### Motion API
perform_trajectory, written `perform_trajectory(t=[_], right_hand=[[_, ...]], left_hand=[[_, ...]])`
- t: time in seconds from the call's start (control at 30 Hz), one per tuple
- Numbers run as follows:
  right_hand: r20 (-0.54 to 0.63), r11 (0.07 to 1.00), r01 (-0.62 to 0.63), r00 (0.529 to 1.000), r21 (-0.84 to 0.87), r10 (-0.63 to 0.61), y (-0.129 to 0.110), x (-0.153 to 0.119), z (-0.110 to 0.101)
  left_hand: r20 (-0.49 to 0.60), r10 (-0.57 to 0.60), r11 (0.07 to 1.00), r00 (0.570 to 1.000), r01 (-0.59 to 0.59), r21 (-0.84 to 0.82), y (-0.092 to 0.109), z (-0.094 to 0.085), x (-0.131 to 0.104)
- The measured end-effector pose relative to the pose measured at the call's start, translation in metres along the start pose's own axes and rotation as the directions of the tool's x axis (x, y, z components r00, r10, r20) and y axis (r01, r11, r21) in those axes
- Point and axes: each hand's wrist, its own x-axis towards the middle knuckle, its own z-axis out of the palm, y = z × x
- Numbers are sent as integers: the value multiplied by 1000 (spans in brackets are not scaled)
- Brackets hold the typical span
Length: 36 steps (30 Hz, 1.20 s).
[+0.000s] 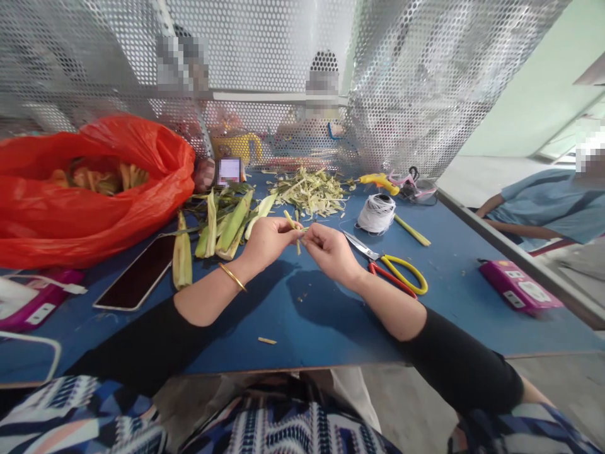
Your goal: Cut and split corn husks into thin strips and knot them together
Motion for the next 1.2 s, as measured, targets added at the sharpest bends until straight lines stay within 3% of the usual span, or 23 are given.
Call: perform_trajectory(t=[0.07, 0.17, 0.23, 0.33, 0.43, 0.5, 0.57, 0.63, 0.73, 0.8, 0.87, 1.03, 1.2], right_hand=[[-10, 1000, 4, 1000, -19, -4, -1, 2, -4], [-78, 1000, 0, 997, -8, -1, 1, 5, -10], [-88, 1000, -11, 996, 27, 13, 4, 7, -12], [-20, 983, -111, 993, 144, 115, 8, 9, -10], [23, 968, -193, 981, 163, 192, 13, 11, -9], [69, 963, -238, 970, 127, 231, 17, 13, -11], [180, 950, -294, 945, 107, 273, 22, 15, -14], [308, 941, -321, 910, 103, 277, 27, 16, -16], [429, 946, -297, 877, 129, 217, 32, 17, -19], [461, 954, -264, 871, 144, 172, 34, 16, -19], [470, 957, -245, 870, 156, 146, 36, 16, -19], [475, 961, -230, 870, 153, 132, 33, 13, -19], [503, 977, -199, 854, 82, 132, 29, 12, -21]], left_hand=[[7, 54, 995, 999, -55, 84, -1, -2, 0], [34, 159, 924, 987, -161, 347, 2, -5, -4], [78, 250, 789, 965, -249, 561, 5, -6, -8], [225, 355, 478, 907, -383, 791, 8, -2, -17], [351, 328, 232, 877, -435, 870, 9, 5, -25], [394, 287, 171, 873, -452, 875, 10, 11, -30], [421, 242, 194, 874, -469, 862, 10, 14, -34], [421, 187, 288, 888, -459, 841, 9, 14, -37], [351, 121, 539, 929, -358, 762, 5, 3, -34], [278, 103, 734, 955, -262, 627, 0, -7, -29], [262, 36, 861, 964, -163, 482, -7, -16, -23], [312, -32, 891, 950, -114, 438, -16, -24, -14], [381, 28, 771, 924, -263, 580, -11, -25, -7]])
